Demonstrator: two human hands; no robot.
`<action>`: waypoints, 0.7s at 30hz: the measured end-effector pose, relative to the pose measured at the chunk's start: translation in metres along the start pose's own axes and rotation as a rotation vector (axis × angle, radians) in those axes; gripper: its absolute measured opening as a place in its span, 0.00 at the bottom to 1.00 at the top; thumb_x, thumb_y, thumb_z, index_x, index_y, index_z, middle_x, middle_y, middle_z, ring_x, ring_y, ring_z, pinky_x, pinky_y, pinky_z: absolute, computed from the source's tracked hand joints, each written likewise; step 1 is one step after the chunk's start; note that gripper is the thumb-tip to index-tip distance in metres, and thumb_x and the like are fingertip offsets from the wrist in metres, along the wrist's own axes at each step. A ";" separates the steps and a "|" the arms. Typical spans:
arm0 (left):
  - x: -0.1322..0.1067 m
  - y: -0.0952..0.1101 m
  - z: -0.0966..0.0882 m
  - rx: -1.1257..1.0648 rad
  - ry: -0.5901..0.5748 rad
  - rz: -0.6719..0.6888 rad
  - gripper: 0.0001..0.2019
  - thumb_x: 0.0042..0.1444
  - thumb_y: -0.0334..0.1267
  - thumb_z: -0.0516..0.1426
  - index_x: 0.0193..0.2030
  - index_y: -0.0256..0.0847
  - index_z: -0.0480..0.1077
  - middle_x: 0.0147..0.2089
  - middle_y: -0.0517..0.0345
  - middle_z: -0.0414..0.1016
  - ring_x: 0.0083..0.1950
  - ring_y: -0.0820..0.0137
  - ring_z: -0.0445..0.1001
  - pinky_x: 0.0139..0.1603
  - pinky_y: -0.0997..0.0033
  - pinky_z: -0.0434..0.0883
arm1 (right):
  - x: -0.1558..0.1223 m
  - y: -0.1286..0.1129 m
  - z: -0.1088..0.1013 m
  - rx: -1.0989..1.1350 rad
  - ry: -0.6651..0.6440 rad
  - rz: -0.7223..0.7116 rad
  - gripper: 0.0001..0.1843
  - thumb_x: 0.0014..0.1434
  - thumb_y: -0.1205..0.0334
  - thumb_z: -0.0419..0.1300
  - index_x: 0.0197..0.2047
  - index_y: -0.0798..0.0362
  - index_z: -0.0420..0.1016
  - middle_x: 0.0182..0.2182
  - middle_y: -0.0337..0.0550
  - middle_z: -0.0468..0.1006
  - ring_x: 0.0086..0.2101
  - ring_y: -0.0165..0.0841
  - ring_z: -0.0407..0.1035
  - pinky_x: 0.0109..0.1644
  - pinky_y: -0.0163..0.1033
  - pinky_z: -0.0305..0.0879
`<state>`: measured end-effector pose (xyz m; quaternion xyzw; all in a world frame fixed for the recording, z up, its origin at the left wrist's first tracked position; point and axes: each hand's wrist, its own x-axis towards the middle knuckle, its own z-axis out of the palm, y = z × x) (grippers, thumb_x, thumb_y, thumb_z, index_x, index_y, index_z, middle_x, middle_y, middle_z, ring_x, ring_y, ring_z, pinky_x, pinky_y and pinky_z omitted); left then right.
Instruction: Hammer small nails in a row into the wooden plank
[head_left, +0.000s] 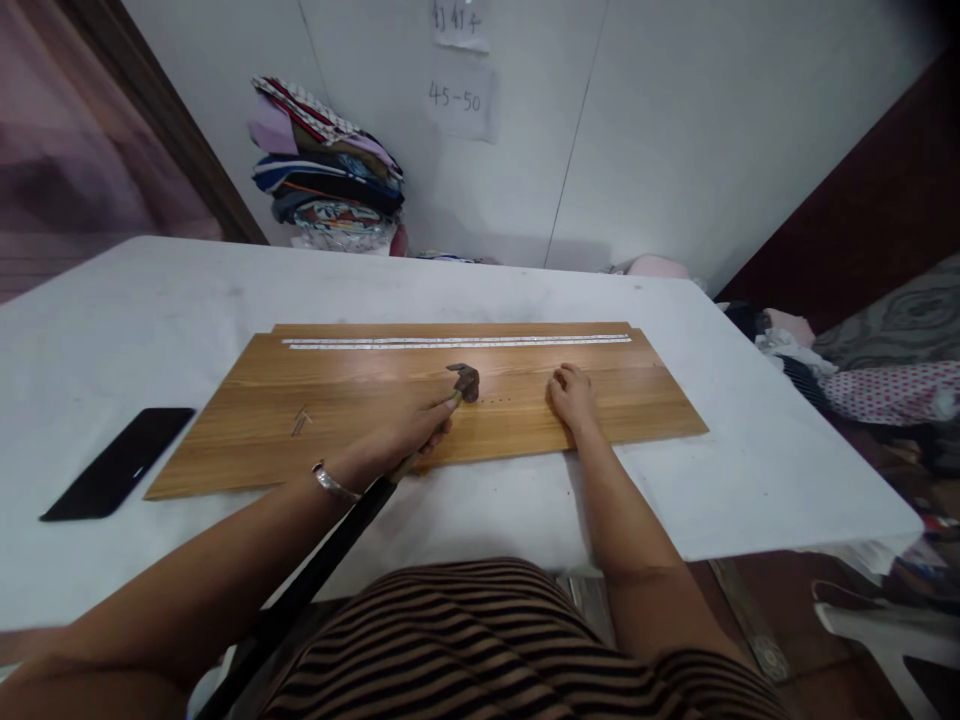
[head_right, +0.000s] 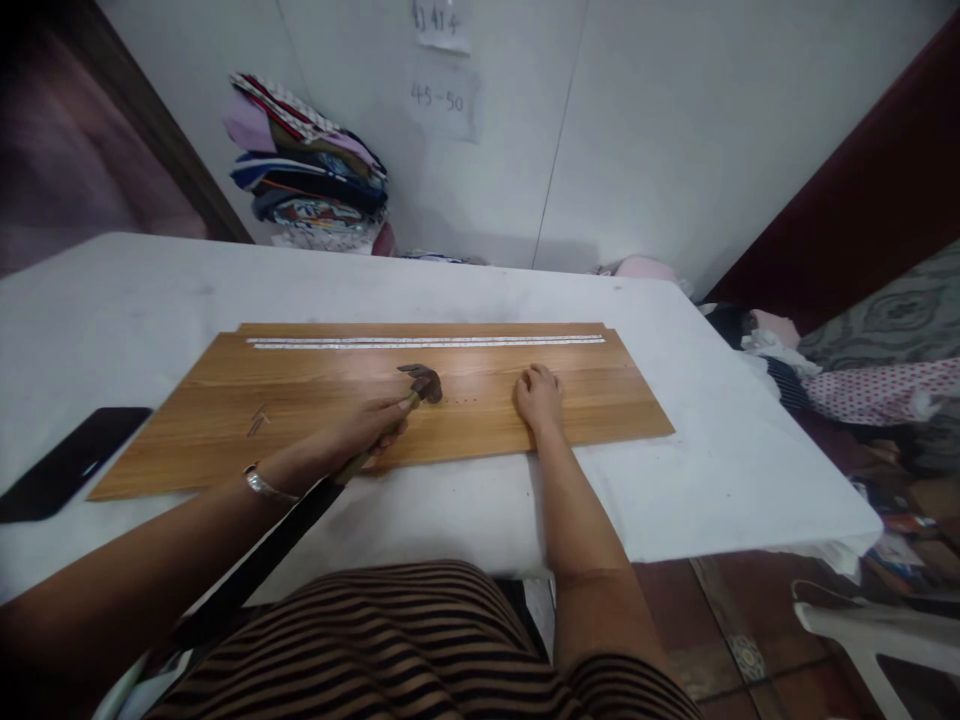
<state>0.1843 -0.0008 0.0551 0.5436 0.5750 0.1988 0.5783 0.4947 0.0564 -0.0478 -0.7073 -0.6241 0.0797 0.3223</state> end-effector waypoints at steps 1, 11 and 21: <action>0.000 0.000 0.001 0.006 0.003 -0.005 0.25 0.57 0.66 0.55 0.32 0.43 0.64 0.23 0.64 0.60 0.21 0.76 0.55 0.19 0.74 0.55 | 0.000 0.000 0.000 -0.001 0.000 -0.005 0.15 0.62 0.62 0.55 0.46 0.53 0.82 0.57 0.55 0.78 0.59 0.43 0.67 0.68 0.52 0.54; 0.001 -0.002 -0.002 -0.020 0.016 0.021 0.25 0.56 0.65 0.56 0.36 0.42 0.65 0.25 0.64 0.63 0.21 0.77 0.57 0.20 0.75 0.55 | 0.000 -0.001 0.000 0.016 0.022 -0.005 0.14 0.62 0.63 0.55 0.45 0.54 0.82 0.57 0.55 0.79 0.58 0.43 0.68 0.68 0.52 0.54; 0.005 -0.005 -0.003 -0.012 0.002 0.008 0.24 0.56 0.65 0.56 0.34 0.42 0.67 0.24 0.63 0.63 0.21 0.76 0.58 0.20 0.74 0.55 | 0.000 0.000 0.002 0.031 0.037 -0.005 0.14 0.62 0.62 0.55 0.44 0.52 0.82 0.55 0.53 0.80 0.58 0.43 0.69 0.67 0.52 0.55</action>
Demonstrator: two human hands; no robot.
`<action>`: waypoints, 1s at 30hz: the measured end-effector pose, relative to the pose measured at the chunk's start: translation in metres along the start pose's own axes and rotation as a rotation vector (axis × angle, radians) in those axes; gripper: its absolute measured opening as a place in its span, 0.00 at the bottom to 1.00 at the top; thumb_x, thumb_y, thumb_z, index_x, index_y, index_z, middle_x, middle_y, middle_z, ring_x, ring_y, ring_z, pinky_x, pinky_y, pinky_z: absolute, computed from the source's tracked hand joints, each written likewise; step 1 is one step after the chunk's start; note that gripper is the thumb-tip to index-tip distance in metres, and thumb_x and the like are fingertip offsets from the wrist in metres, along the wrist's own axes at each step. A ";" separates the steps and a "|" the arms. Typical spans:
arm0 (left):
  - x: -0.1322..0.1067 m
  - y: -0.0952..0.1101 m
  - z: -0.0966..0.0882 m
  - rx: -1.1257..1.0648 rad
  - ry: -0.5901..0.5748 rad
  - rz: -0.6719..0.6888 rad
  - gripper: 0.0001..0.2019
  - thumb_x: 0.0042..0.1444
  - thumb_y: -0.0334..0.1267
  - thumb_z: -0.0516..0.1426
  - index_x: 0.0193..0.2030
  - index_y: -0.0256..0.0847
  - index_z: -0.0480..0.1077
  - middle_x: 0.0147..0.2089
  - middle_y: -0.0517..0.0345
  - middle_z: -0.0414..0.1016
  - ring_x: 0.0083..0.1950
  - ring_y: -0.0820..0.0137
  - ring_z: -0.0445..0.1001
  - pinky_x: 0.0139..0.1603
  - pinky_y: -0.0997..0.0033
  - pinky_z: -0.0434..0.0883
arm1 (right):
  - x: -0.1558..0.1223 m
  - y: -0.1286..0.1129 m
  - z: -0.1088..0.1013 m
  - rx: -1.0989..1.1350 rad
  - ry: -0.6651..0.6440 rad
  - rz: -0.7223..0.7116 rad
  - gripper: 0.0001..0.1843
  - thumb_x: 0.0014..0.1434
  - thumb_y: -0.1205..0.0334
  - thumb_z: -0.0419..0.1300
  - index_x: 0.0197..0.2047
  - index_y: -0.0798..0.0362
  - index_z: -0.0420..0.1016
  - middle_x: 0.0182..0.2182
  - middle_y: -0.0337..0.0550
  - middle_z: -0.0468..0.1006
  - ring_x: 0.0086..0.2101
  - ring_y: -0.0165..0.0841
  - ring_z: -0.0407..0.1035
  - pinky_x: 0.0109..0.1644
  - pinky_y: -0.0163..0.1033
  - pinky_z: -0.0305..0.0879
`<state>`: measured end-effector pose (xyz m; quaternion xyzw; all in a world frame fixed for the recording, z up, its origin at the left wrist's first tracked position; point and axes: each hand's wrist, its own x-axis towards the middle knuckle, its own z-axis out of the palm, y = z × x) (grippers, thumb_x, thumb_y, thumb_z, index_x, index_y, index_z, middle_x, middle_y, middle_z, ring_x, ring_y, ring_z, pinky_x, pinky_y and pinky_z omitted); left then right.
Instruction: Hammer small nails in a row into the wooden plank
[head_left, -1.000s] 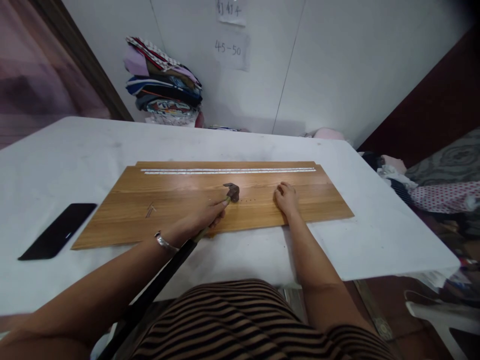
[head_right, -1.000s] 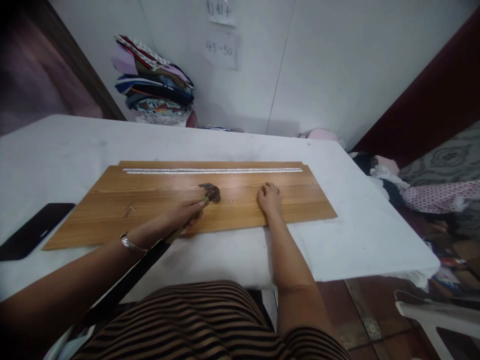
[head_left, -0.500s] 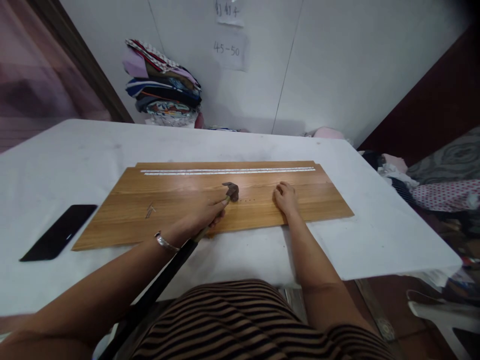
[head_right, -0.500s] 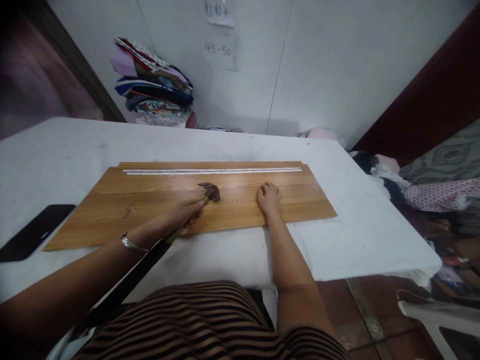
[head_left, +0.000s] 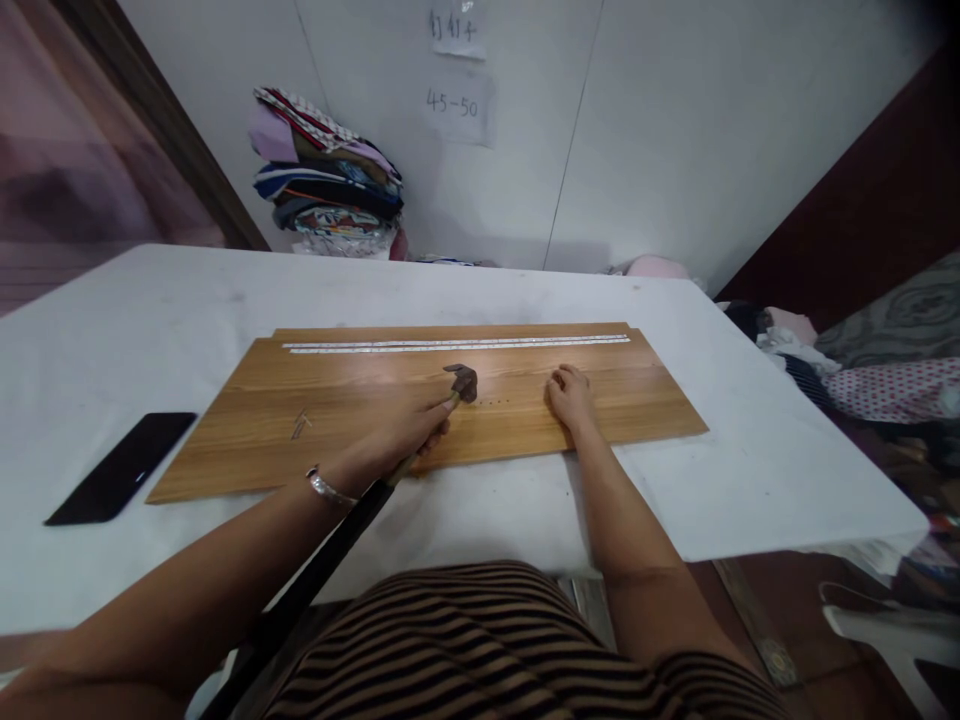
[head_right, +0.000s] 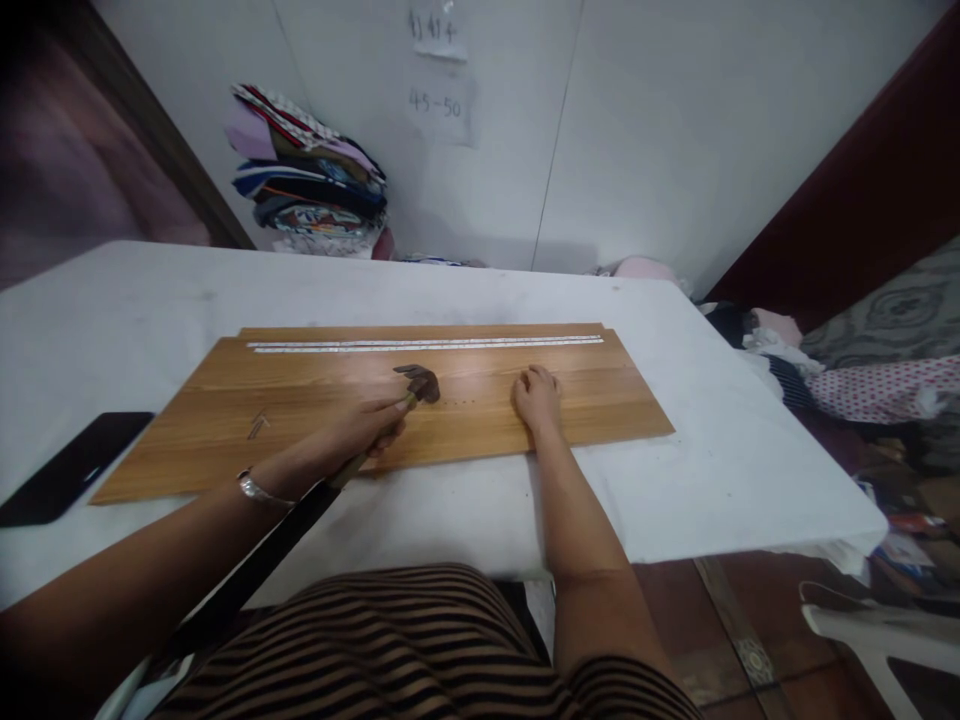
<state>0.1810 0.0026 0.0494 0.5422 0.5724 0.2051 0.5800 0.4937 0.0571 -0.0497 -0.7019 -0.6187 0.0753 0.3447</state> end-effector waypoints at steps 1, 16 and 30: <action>0.000 0.001 0.000 -0.008 0.003 0.010 0.24 0.56 0.64 0.56 0.36 0.42 0.67 0.25 0.63 0.64 0.22 0.76 0.58 0.20 0.74 0.55 | 0.000 0.000 0.000 0.000 -0.004 0.001 0.14 0.62 0.62 0.55 0.44 0.52 0.82 0.55 0.53 0.80 0.58 0.43 0.69 0.67 0.52 0.54; 0.002 0.003 0.000 -0.018 0.025 0.036 0.25 0.55 0.65 0.57 0.38 0.41 0.67 0.25 0.64 0.63 0.21 0.76 0.58 0.20 0.74 0.56 | 0.000 -0.002 -0.002 -0.007 -0.024 0.008 0.14 0.62 0.63 0.55 0.45 0.53 0.82 0.57 0.55 0.78 0.59 0.43 0.68 0.68 0.52 0.54; 0.000 0.003 -0.001 -0.025 0.014 0.050 0.24 0.56 0.64 0.57 0.38 0.41 0.68 0.29 0.62 0.66 0.23 0.77 0.59 0.21 0.73 0.56 | 0.000 -0.002 -0.001 -0.003 -0.018 0.005 0.14 0.63 0.63 0.56 0.45 0.53 0.82 0.57 0.54 0.79 0.59 0.44 0.68 0.68 0.52 0.54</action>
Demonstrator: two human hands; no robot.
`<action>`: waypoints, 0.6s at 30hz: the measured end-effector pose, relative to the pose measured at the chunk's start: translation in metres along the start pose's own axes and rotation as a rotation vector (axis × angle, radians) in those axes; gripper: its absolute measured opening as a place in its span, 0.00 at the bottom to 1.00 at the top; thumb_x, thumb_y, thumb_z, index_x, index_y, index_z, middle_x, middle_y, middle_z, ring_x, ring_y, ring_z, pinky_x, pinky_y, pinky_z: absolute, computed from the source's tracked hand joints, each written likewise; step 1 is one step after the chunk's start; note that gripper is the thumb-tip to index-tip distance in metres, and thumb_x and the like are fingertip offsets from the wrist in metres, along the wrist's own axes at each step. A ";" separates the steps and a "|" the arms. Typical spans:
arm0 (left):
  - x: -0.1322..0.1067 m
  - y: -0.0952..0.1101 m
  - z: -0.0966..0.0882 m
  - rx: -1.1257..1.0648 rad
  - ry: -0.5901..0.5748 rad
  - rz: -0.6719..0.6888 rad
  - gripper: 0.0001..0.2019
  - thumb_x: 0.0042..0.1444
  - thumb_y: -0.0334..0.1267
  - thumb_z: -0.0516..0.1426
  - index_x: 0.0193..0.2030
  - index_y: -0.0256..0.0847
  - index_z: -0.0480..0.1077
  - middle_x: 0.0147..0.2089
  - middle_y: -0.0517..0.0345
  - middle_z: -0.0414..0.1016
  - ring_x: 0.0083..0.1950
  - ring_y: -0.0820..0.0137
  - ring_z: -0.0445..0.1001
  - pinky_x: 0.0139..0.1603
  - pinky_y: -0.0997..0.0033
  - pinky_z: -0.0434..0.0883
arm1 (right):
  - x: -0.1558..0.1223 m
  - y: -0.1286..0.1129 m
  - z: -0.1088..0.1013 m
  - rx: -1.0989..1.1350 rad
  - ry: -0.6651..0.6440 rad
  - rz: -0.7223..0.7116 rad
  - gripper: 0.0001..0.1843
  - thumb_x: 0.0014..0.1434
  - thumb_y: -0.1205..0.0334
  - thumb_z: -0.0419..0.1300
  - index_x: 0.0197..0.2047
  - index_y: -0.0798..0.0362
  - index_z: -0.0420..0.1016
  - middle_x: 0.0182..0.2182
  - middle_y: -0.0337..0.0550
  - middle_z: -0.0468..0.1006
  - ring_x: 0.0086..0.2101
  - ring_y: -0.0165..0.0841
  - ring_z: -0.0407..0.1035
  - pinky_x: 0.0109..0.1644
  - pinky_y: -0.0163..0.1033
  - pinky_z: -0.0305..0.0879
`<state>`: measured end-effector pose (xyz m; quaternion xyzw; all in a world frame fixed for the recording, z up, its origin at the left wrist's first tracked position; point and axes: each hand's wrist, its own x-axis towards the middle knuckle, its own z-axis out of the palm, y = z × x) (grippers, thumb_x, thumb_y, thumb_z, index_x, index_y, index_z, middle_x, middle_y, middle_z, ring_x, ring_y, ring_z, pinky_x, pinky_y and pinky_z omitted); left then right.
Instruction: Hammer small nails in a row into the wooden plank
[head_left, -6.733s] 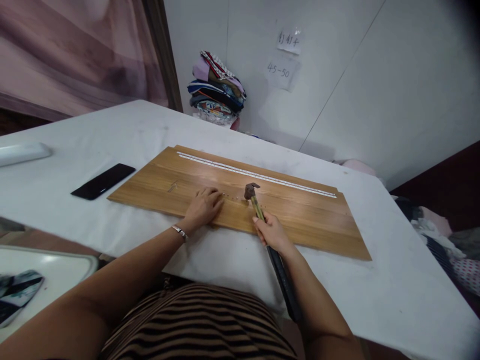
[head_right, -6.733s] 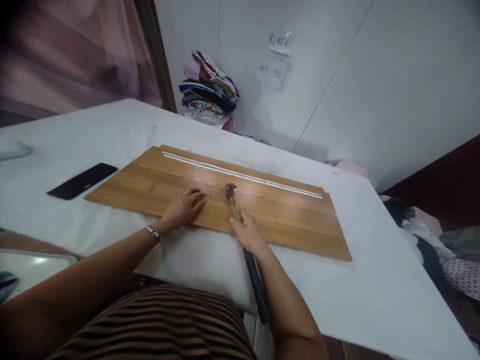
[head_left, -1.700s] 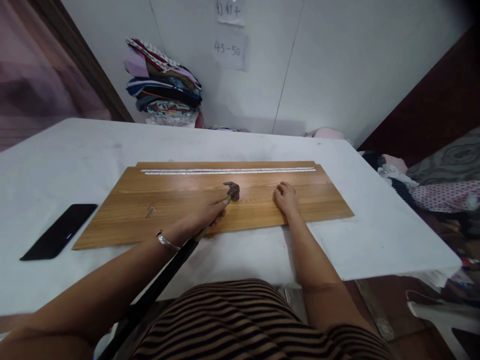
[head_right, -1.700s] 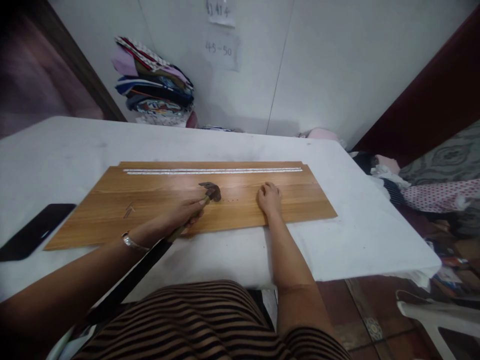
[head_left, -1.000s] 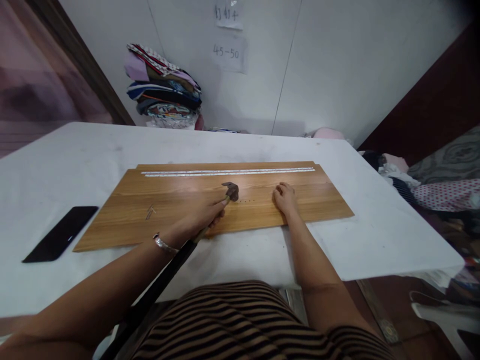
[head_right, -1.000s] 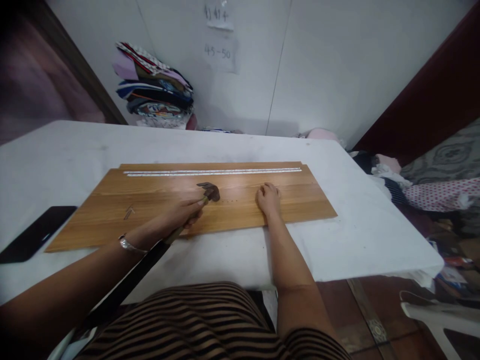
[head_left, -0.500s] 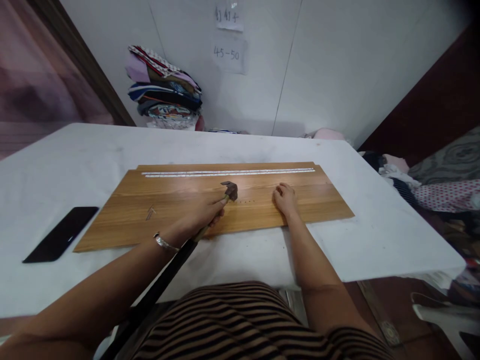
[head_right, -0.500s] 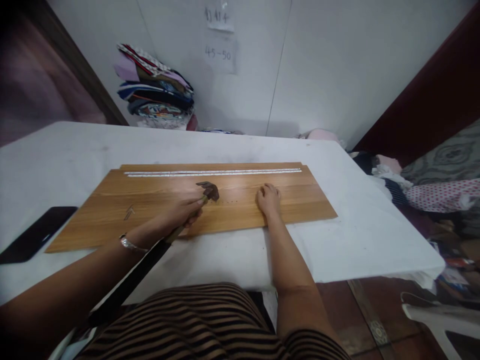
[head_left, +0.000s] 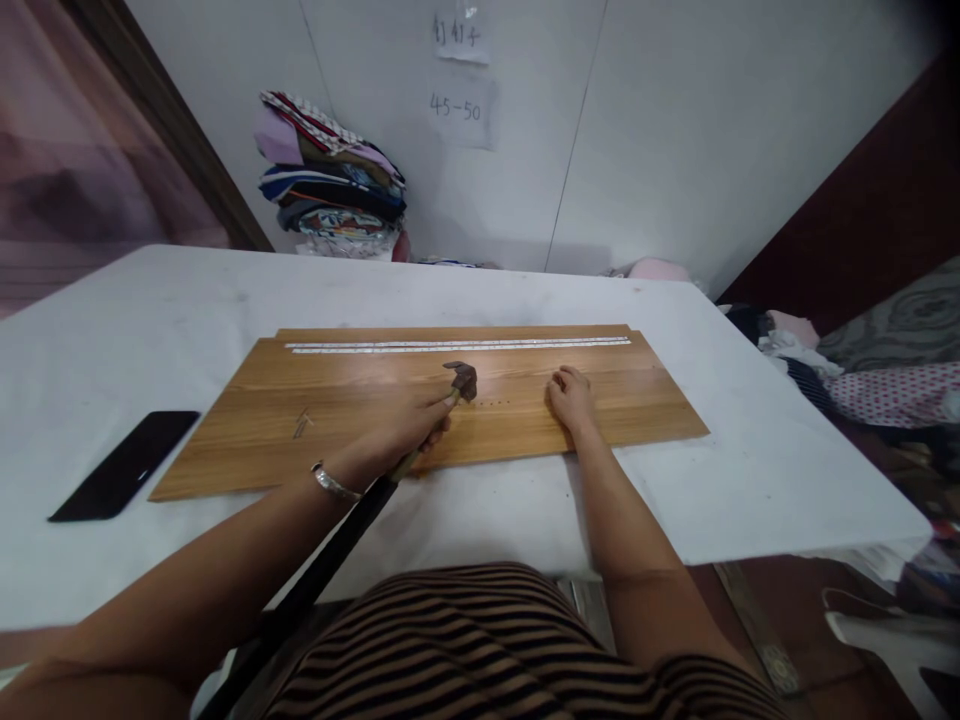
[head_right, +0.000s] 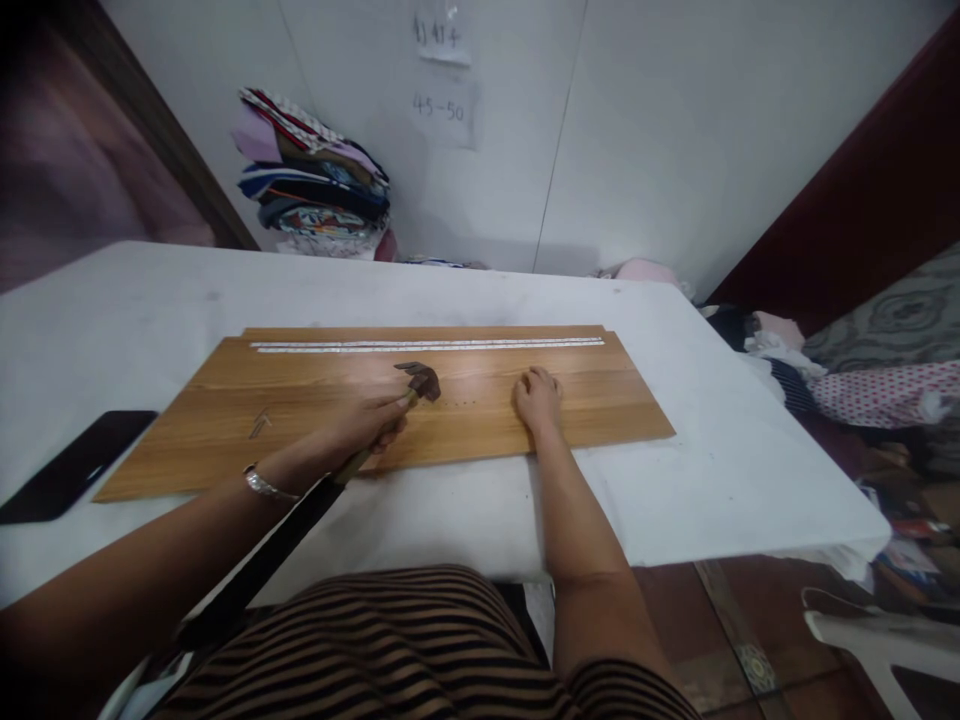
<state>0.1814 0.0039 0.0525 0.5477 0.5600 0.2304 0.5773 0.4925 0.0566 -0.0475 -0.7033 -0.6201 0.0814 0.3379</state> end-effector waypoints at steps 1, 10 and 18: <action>0.002 -0.002 0.000 0.014 -0.004 -0.010 0.25 0.56 0.64 0.57 0.37 0.41 0.68 0.28 0.63 0.65 0.23 0.76 0.59 0.21 0.73 0.56 | 0.000 0.000 0.000 0.001 0.001 0.000 0.14 0.63 0.63 0.56 0.44 0.54 0.82 0.57 0.55 0.78 0.59 0.44 0.68 0.68 0.52 0.54; -0.002 0.004 0.002 -0.013 0.002 -0.038 0.26 0.55 0.65 0.57 0.38 0.41 0.68 0.27 0.63 0.64 0.22 0.77 0.58 0.21 0.74 0.55 | 0.000 0.004 0.003 0.011 0.023 -0.018 0.13 0.62 0.63 0.56 0.43 0.52 0.81 0.56 0.53 0.79 0.58 0.43 0.68 0.67 0.52 0.55; 0.004 -0.005 0.001 0.009 -0.010 -0.065 0.22 0.58 0.61 0.57 0.34 0.42 0.66 0.27 0.62 0.64 0.22 0.76 0.57 0.21 0.72 0.55 | 0.001 0.006 0.005 0.028 0.009 -0.014 0.13 0.62 0.62 0.56 0.44 0.53 0.82 0.56 0.54 0.79 0.58 0.44 0.68 0.67 0.53 0.54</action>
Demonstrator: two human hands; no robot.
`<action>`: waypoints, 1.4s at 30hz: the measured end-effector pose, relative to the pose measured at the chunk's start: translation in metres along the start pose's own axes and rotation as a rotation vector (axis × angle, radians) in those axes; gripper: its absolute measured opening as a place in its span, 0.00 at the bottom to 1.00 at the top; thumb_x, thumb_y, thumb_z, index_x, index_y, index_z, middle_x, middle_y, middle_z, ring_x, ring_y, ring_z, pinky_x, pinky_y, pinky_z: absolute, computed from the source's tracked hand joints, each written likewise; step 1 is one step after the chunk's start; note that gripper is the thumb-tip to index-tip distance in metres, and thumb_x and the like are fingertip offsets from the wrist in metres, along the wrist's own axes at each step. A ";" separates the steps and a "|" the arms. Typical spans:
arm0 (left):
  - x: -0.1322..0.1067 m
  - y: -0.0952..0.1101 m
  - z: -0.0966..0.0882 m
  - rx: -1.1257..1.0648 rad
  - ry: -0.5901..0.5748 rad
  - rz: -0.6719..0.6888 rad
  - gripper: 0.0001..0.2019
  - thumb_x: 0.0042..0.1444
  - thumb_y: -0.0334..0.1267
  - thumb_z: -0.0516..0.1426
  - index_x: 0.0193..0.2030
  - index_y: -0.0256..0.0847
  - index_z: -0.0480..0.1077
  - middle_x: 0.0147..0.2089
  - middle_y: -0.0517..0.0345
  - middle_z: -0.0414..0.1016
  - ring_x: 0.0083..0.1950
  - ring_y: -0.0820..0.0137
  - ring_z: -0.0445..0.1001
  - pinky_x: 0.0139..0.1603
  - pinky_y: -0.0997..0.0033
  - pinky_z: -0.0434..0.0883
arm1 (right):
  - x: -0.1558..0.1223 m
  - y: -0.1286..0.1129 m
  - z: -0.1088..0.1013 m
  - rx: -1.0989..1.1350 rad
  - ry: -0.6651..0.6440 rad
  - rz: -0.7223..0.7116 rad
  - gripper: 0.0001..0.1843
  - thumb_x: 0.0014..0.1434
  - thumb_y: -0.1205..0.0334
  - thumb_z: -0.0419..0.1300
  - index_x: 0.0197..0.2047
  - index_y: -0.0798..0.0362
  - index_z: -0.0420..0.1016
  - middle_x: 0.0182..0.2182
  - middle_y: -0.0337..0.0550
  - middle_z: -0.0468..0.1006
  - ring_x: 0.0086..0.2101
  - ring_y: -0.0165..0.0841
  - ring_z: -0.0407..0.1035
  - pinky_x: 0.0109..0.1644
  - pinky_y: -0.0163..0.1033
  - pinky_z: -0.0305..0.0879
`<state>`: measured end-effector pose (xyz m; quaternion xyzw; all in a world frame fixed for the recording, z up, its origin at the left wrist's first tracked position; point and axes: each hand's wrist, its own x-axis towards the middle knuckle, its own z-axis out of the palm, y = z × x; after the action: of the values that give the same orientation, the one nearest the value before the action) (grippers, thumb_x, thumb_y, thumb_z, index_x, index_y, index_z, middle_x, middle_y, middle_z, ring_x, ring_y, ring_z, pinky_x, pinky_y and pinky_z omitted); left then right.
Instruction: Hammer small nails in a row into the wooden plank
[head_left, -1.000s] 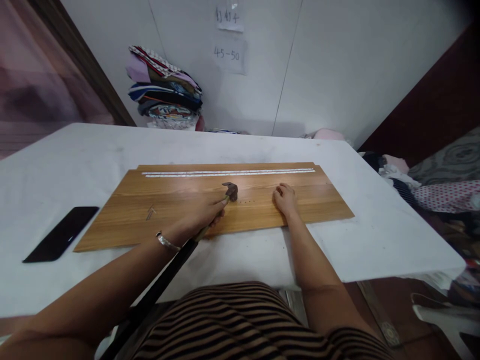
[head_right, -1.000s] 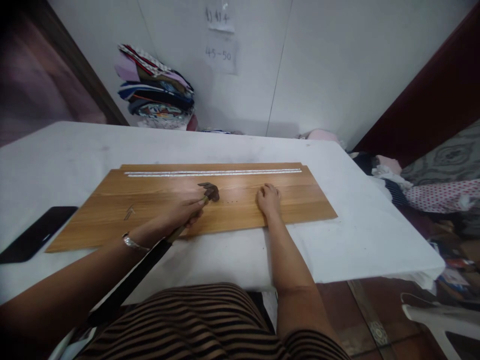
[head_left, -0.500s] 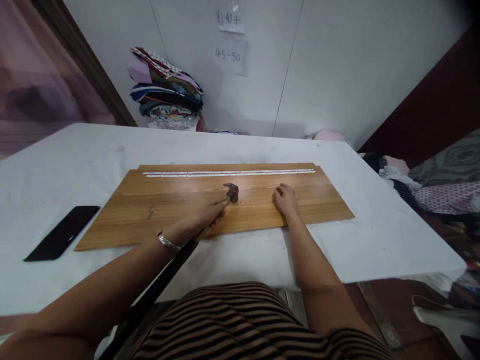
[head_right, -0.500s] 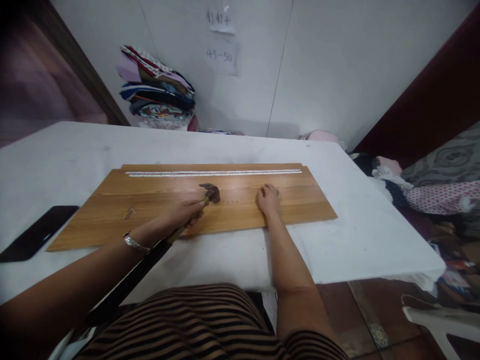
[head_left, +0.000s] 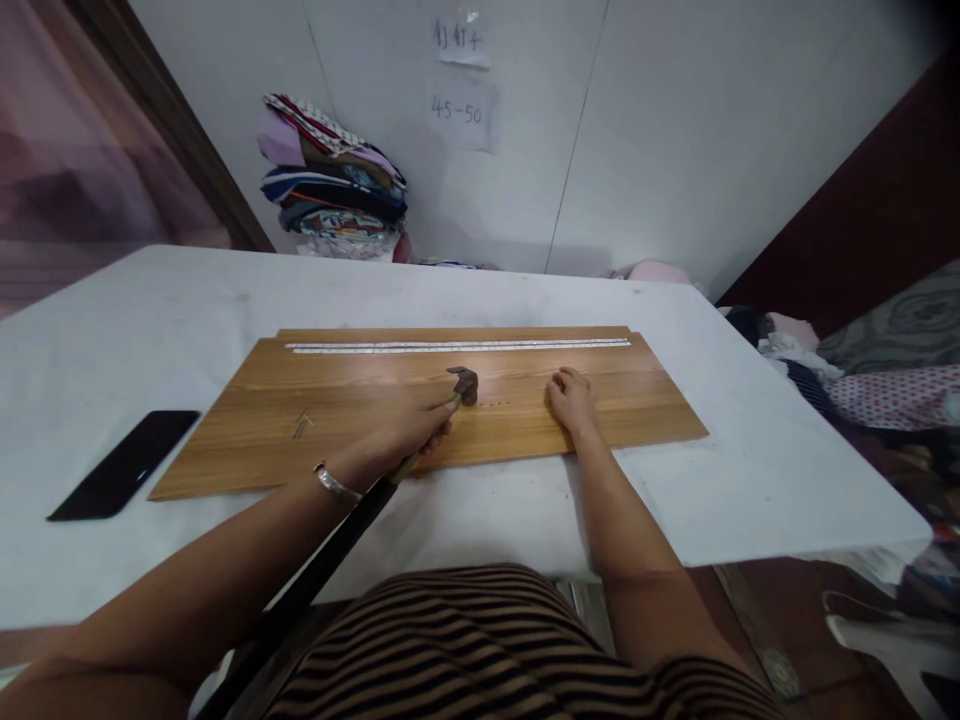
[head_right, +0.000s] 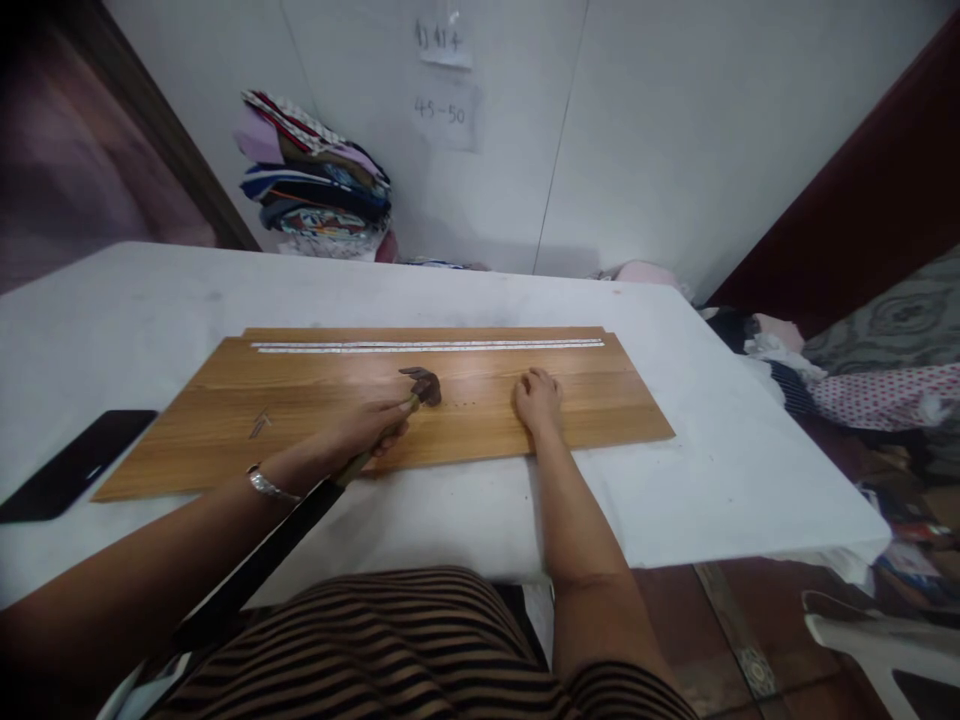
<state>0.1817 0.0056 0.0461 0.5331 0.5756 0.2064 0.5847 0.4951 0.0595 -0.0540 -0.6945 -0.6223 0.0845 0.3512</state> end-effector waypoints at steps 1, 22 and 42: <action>0.000 0.000 0.000 -0.002 0.000 -0.003 0.22 0.58 0.62 0.57 0.35 0.42 0.66 0.26 0.62 0.64 0.22 0.76 0.57 0.21 0.72 0.55 | 0.000 0.000 0.000 0.001 0.004 0.002 0.13 0.62 0.62 0.56 0.43 0.53 0.82 0.56 0.54 0.79 0.58 0.44 0.68 0.67 0.54 0.54; -0.006 0.011 0.001 -0.054 0.011 0.060 0.23 0.57 0.61 0.58 0.41 0.41 0.69 0.28 0.62 0.65 0.23 0.77 0.59 0.21 0.74 0.56 | 0.000 -0.003 -0.003 -0.013 -0.001 0.009 0.14 0.62 0.63 0.56 0.44 0.53 0.82 0.56 0.55 0.79 0.58 0.44 0.68 0.68 0.53 0.54; -0.005 0.006 0.002 0.022 0.022 -0.028 0.23 0.59 0.62 0.56 0.32 0.42 0.66 0.23 0.63 0.62 0.21 0.75 0.57 0.20 0.72 0.55 | 0.000 -0.003 -0.003 -0.011 -0.009 0.007 0.14 0.63 0.62 0.55 0.44 0.53 0.82 0.56 0.54 0.79 0.58 0.43 0.68 0.68 0.52 0.54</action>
<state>0.1841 0.0029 0.0529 0.5292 0.5916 0.1975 0.5753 0.4943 0.0582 -0.0496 -0.6981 -0.6220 0.0853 0.3441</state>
